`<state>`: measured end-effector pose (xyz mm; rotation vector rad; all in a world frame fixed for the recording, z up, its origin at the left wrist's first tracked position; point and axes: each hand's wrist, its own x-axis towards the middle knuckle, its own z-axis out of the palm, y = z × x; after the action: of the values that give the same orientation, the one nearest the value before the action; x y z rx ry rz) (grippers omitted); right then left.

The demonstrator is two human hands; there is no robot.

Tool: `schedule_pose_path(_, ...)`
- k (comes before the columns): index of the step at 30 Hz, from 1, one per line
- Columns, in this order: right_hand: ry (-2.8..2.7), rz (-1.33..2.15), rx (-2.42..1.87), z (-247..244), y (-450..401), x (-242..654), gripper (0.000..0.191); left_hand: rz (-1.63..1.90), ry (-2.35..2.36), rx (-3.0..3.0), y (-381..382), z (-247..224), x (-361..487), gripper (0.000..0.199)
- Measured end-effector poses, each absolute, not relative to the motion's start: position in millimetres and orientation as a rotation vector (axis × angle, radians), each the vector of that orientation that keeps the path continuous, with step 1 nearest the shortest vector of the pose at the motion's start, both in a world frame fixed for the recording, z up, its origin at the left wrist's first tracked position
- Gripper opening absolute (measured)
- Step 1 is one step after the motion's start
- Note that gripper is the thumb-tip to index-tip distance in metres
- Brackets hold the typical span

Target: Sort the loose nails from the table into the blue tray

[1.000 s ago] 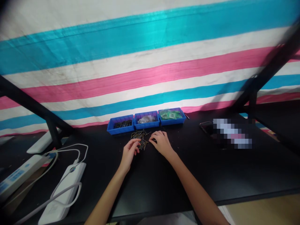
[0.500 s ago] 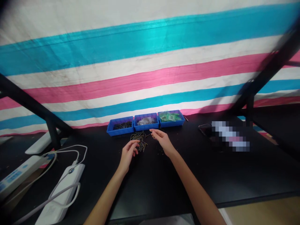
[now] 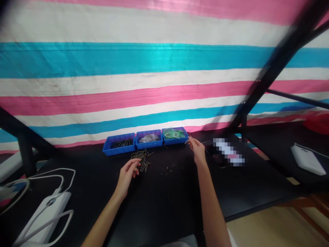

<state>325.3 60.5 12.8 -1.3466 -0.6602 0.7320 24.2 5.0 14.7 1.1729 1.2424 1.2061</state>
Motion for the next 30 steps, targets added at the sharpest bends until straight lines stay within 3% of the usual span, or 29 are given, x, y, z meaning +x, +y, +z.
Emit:
schedule_pose_path(11,-0.688,0.905,-1.262,19,57,325,0.027,1.202,1.257,1.166,7,13,25,0.03)
schedule_pose_path(22,-1.044,1.586,-1.039,33,26,219,0.022,1.158,1.131,1.379,0,16,38,0.031)
schedule_pose_path(30,-1.006,1.639,-1.009,32,19,210,0.023,1.326,1.128,1.341,1,15,33,0.022)
